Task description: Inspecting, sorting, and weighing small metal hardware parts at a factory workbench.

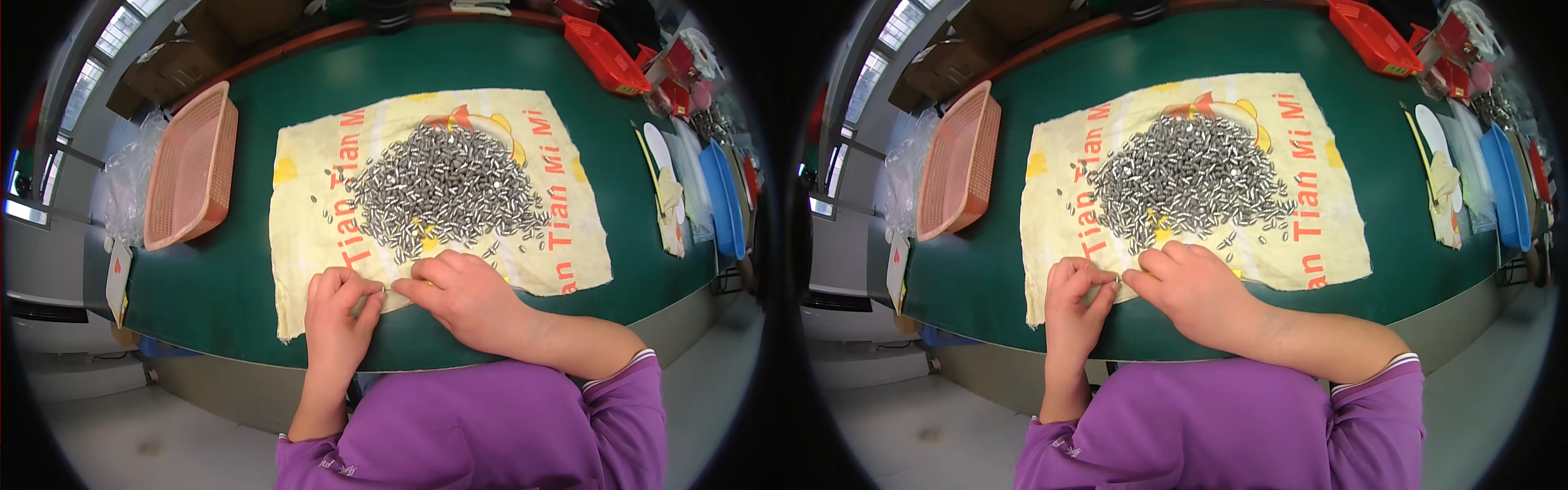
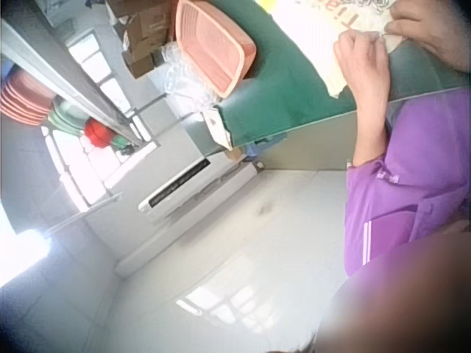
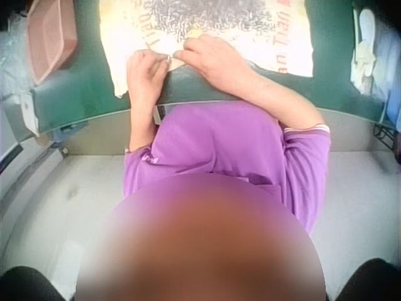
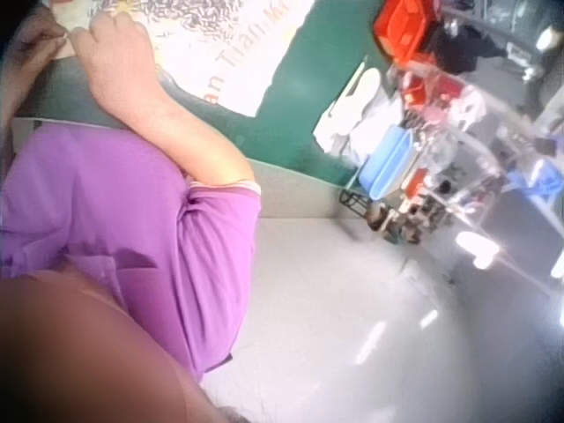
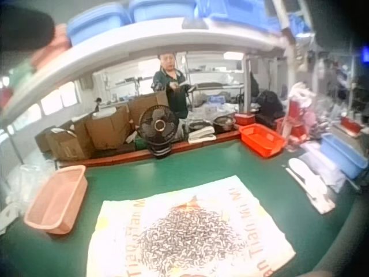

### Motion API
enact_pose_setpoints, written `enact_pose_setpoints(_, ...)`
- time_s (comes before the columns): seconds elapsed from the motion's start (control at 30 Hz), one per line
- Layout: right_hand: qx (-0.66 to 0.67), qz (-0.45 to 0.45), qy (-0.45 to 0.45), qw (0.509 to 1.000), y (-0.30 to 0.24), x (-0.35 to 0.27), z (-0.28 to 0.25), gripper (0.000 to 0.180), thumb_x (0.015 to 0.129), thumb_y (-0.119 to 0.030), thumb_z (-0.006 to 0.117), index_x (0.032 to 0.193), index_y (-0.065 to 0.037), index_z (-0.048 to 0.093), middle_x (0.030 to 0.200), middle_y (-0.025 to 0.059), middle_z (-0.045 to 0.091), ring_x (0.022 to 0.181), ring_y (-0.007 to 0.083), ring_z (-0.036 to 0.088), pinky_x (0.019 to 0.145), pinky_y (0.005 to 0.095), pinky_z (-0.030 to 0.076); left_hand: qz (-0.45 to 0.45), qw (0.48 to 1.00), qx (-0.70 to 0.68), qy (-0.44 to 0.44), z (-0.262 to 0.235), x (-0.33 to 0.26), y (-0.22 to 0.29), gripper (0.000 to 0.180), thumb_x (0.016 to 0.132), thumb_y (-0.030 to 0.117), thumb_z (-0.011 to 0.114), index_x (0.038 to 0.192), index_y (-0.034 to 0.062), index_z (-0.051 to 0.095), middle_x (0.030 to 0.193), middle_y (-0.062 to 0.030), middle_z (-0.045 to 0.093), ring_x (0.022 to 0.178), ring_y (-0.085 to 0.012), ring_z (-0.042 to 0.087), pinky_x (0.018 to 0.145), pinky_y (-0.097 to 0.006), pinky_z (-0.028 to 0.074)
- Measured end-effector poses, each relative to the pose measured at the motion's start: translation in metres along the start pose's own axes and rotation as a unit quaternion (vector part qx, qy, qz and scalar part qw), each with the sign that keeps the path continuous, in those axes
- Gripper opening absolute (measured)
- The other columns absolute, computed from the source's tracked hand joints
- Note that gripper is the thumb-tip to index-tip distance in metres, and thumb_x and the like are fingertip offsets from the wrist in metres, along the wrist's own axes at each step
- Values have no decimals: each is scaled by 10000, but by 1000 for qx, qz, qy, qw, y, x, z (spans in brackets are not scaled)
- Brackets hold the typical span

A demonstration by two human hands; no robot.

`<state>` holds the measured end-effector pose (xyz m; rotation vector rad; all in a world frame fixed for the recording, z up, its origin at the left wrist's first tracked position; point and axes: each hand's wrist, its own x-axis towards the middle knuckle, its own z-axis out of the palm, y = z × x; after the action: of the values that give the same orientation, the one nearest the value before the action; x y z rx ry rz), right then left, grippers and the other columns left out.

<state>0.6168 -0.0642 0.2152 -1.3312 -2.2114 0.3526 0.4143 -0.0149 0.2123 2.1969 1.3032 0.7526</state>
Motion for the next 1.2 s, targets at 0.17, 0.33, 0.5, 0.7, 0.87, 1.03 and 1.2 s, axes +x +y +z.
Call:
enact_pose_setpoints(0.17, 6, 0, 11, 1000, 1, -1, 1, 320, 831, -115, 623, 1150, -100, 646, 988, 48, 592, 903, 233, 575, 791, 356, 473, 11, 1000, 9, 9, 1, -1, 0, 130, 743, 74, 766, 856, 85, 703, 889, -51, 579, 889, -253, 549, 782, -362, 469)
enact_pose_setpoints(0.33, -16, 6, 7, 1000, 0, -3, 4, 368, 831, -135, 619, 1199, -126, 618, 1000, 44, 588, 921, 235, 578, 794, 353, 482, 22, 1000, 5, 11, 2, -2, -3, 122, 745, 81, 769, 845, 84, 700, 895, -51, 586, 895, -255, 552, 791, -367, 469)
enact_pose_setpoints(0.5, -42, 10, -1, 999, 1, -4, 4, 362, 836, -127, 615, 1198, -123, 619, 1014, 46, 585, 927, 237, 579, 796, 356, 484, 28, 999, -3, 18, 3, -2, -4, 133, 731, 56, 775, 837, 79, 697, 889, -53, 591, 892, -255, 556, 790, -367, 469)
enact_pose_setpoints(0.7, 23, 20, -2, 1000, 0, 1, -17, 341, 854, -109, 620, 1194, -133, 625, 1008, 63, 579, 943, 260, 584, 797, 375, 498, 39, 999, -2, 15, 2, -3, -3, 128, 728, 39, 771, 819, 73, 688, 881, -57, 591, 885, -258, 554, 787, -370, 467)
enact_pose_setpoints(0.87, -27, 102, 181, 978, 36, -23, -91, 277, 852, -29, 596, 1112, -110, 650, 979, 80, 616, 942, 284, 623, 801, 393, 519, 27, 1000, -3, 5, 2, -3, -2, 120, 734, 33, 759, 815, 73, 680, 893, -62, 593, 891, -266, 553, 798, -374, 465)
enact_pose_setpoints(1.03, -248, 337, 197, 887, 141, -51, -154, 195, 890, -56, 550, 1055, -112, 637, 1003, 121, 630, 972, 312, 629, 827, 433, 522, 48, 999, 8, 20, 4, -3, -4, 137, 737, 28, 749, 841, 69, 670, 904, -73, 596, 897, -280, 551, 810, -382, 462)
enact_pose_setpoints(1.2, -314, 435, 44, 843, 208, -53, -158, 245, 858, -59, 572, 1082, -89, 665, 1096, 146, 614, 1041, 340, 612, 883, 437, 521, 53, 998, 27, 30, 7, -6, -5, 133, 746, 42, 741, 855, 64, 667, 910, -79, 595, 903, -285, 552, 809, -385, 459)
